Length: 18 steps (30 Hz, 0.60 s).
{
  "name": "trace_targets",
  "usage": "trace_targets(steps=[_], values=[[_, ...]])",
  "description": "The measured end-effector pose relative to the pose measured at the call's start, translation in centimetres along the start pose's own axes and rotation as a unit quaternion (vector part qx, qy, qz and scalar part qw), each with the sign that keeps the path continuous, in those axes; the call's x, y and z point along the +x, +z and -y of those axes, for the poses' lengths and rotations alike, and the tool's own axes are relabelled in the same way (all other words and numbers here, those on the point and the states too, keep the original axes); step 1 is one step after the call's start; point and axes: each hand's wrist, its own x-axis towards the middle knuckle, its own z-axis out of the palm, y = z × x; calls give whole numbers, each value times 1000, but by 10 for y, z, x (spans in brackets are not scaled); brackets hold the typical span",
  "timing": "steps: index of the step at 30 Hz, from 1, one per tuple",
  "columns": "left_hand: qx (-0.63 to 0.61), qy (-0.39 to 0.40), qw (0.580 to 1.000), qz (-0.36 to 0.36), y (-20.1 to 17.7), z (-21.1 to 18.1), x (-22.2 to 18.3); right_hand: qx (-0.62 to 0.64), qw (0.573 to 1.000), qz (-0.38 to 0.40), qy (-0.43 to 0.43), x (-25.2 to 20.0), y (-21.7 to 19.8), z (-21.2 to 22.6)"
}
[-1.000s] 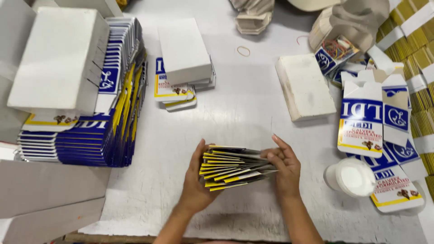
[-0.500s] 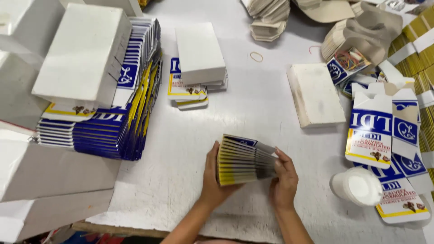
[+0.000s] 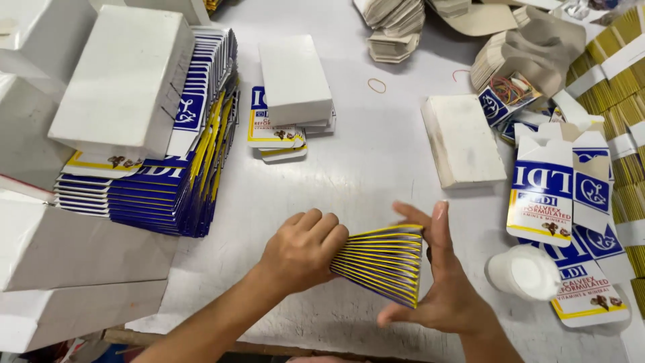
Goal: The person applies glue to the flaps of cardboard boxes by hand, folds them, and stacks them. They then gather the flattened boxes, fan them out, and place them onto a pile of other boxed items.
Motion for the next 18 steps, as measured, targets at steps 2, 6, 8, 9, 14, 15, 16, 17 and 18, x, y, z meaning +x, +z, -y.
trace_targets(steps=[2, 6, 8, 9, 14, 15, 16, 17, 18], values=[[-2, -4, 999, 32, -7, -2, 3, 29, 999, -40, -2, -17, 13, -20], [-37, -16, 991, 126, -17, -10, 11, 46, 984, -169, -16, -25, 33, -24], [-35, -21, 989, 142, -19, -8, 28, 81, 978, -192, -1, -23, 32, -43], [-34, -25, 987, 156, -20, -7, 37, 116, 970, -214, 13, -22, 30, -53], [15, -111, 951, 288, 36, 39, 47, 230, 914, -268, 200, 24, 25, -113], [57, -85, 972, 210, 58, 53, 40, 264, 881, -282, 273, 34, 26, -130], [57, -83, 972, 211, 75, 55, 31, 265, 880, -284, 274, 33, 32, -147], [75, -142, 954, 252, 93, 57, 23, 213, 873, -268, 347, 32, 38, -166], [92, -201, 931, 291, 112, 60, 15, 159, 858, -250, 419, 31, 42, -184]])
